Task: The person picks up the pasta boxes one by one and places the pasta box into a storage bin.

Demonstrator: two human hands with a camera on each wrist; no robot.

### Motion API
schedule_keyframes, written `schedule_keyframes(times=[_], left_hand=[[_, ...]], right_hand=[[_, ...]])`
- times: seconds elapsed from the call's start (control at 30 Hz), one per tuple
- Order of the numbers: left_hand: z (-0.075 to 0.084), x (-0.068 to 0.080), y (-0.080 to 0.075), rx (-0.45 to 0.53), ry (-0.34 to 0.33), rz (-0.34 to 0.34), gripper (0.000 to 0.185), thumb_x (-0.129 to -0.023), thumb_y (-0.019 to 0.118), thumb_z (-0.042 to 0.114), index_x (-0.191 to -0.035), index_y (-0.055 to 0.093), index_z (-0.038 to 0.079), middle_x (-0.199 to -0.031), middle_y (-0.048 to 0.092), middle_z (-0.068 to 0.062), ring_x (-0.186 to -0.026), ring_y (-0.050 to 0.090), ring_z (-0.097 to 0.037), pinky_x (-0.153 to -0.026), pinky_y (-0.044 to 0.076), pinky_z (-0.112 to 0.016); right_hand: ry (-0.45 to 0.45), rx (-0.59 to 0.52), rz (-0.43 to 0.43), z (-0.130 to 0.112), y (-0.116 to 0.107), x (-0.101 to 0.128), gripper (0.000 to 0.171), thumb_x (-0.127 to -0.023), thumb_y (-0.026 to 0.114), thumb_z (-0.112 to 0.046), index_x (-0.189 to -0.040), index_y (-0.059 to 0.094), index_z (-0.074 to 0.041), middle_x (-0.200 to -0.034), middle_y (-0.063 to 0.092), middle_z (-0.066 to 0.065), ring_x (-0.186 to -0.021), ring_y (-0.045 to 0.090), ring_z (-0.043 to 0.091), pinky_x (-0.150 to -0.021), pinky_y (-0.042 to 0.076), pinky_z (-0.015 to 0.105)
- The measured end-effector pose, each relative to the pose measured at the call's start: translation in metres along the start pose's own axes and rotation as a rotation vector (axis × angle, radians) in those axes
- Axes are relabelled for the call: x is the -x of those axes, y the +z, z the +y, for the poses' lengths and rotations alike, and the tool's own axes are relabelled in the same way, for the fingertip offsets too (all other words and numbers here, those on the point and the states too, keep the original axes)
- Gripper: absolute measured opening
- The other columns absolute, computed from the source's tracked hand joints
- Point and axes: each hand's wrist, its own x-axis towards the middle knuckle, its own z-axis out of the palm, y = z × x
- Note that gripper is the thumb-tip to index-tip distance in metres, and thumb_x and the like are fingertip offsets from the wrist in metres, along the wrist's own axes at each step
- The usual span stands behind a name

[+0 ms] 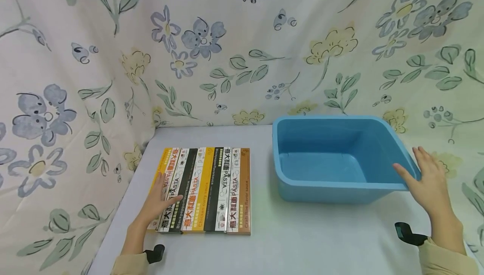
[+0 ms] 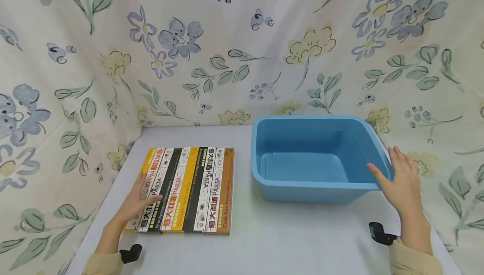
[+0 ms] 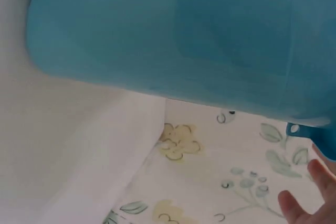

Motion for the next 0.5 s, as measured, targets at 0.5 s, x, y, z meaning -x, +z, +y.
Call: schedule_keyframes(times=[0.5], left_hand=[[-0.031,0.014,0.008,-0.096,-0.076,-0.009,0.114,-0.084,0.068,0.050,-0.148,-0.003,-0.013,-0.154,-0.006,-0.035,-0.141,-0.002,-0.051,-0.109,-0.001,-0.067]], right_hand=[[0.116,-0.106,-0.157,0.003,0.004,0.002,0.075,-0.101,0.044,-0.036,-0.155,0.001,-0.005,-0.157,-0.002,0.027,-0.139,-0.002,0.056,-0.096,0.007,0.079]])
